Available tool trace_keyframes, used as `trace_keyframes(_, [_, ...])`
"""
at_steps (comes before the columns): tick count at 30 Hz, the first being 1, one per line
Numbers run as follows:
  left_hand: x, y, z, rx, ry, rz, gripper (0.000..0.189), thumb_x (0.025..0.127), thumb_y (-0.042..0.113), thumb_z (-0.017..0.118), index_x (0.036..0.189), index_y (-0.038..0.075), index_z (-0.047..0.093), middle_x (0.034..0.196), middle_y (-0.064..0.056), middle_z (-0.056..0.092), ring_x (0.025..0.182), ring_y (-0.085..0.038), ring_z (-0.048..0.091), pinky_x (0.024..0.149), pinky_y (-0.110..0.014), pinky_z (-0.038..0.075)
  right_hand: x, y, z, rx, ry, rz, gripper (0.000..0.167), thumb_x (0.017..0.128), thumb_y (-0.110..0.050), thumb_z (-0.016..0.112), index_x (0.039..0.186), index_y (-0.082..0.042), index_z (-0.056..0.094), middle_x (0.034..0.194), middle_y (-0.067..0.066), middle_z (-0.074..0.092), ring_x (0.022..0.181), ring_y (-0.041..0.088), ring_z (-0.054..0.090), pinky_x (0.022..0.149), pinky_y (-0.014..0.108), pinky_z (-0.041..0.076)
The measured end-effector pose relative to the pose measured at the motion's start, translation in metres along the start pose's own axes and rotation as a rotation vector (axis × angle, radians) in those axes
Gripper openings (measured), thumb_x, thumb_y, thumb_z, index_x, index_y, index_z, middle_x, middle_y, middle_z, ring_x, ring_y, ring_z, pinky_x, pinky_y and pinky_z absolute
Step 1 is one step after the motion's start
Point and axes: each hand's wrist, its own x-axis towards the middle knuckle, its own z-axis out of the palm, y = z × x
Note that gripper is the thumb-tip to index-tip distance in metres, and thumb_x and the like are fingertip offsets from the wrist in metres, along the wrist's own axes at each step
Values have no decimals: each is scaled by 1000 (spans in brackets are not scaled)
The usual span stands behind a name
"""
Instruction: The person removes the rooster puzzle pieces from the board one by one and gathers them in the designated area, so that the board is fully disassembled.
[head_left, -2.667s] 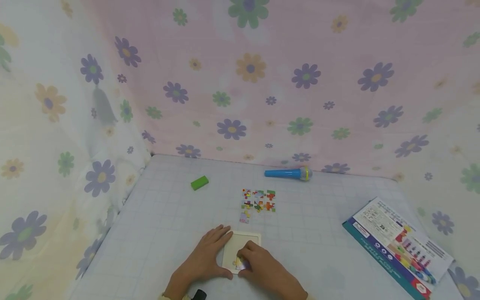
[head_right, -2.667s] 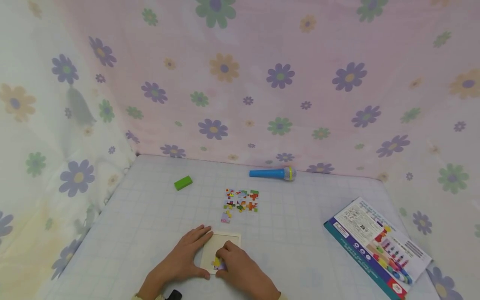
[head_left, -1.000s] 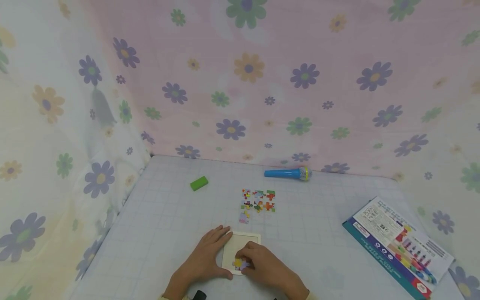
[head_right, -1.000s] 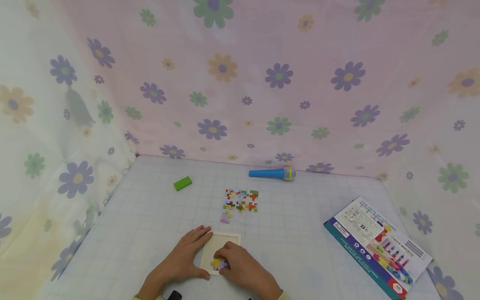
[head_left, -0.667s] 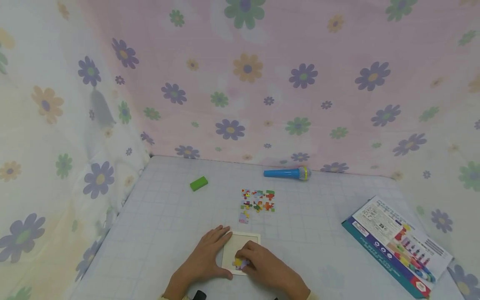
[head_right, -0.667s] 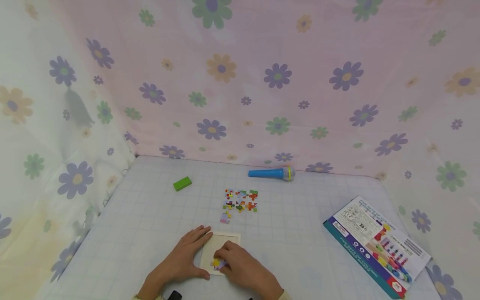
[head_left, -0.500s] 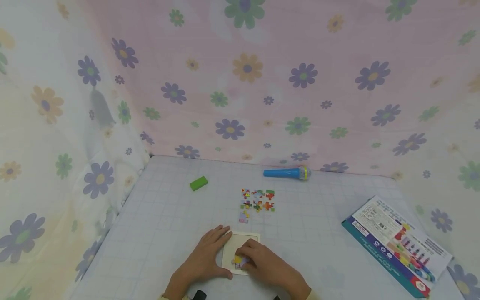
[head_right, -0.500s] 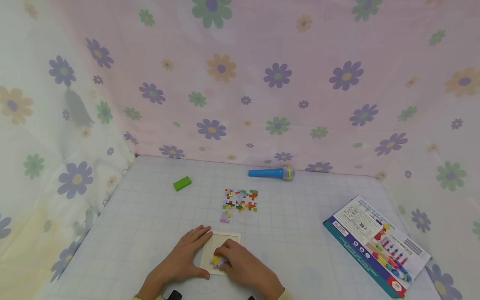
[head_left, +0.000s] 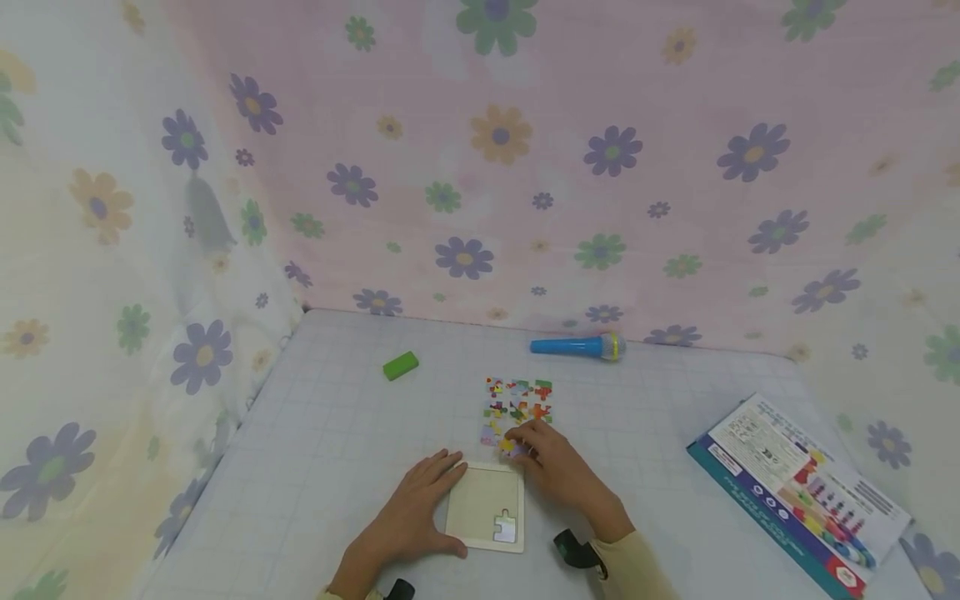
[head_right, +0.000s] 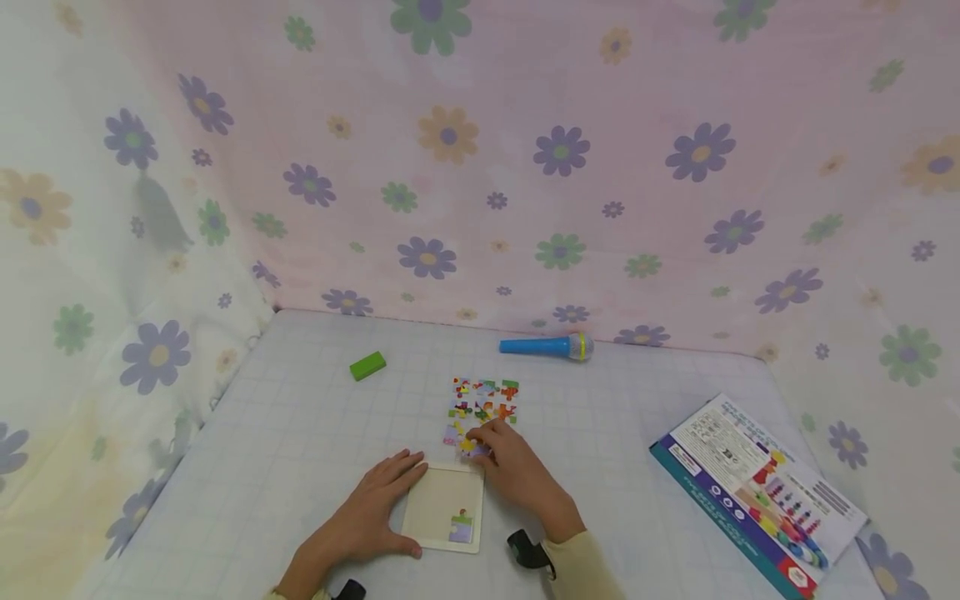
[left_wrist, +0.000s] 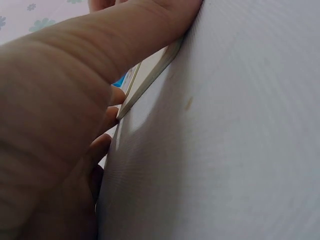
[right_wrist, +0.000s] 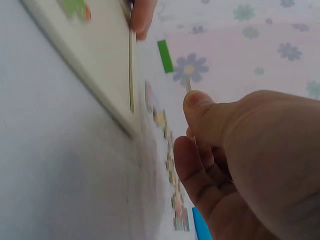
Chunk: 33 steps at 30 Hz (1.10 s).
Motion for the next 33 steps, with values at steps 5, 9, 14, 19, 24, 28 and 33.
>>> trace_keyframes(5, [1,1,1,-15,-15,-21,114,64,66,86,157,20,40,167,2,34,156,-27,28,128,-51,26,9,10,2,-58,53,58,25,92,-8,74,117,-10,70,108,1,63,93,11,58,81,31,58])
trace_keyframes(9, [1,-1,2,-20,-11,-16,114,64,67,86,158,20,40,167,3,34,156,-27,28,129,-50,25,10,15,8,-73,70,105,23,92,-8,74,115,-11,70,112,1,65,99,12,59,85,34,58])
trace_keyframes(14, [1,-1,2,-17,0,-6,115,63,69,85,157,19,41,166,1,35,155,-27,29,128,-50,26,10,17,13,-70,95,148,22,92,-7,75,112,-13,70,115,2,66,103,15,59,87,36,59])
trace_keyframes(19, [0,0,2,-18,-15,-22,115,63,70,84,157,20,40,167,3,33,156,-26,27,129,-49,25,9,15,13,-46,104,184,25,90,-7,76,114,-12,70,118,4,66,105,19,60,88,38,60])
trace_keyframes(24, [0,2,1,-22,-23,-24,115,63,70,84,158,21,40,167,3,33,156,-27,27,129,-50,25,2,10,10,-32,109,207,27,88,-9,79,114,-12,70,113,2,64,96,14,62,79,31,61])
trace_keyframes(28, [-1,4,-1,-31,-27,-21,115,64,70,84,157,20,40,167,2,33,156,-27,27,129,-51,25,-15,-3,7,17,16,195,31,87,-16,81,116,-13,70,103,-5,62,82,5,55,69,20,54])
trace_keyframes(33, [-2,4,-3,-31,-14,-7,113,65,68,84,157,18,41,167,1,33,156,-28,27,128,-51,25,-39,-28,7,42,-181,113,45,86,-31,82,124,-12,69,108,-7,61,83,-1,51,71,18,52])
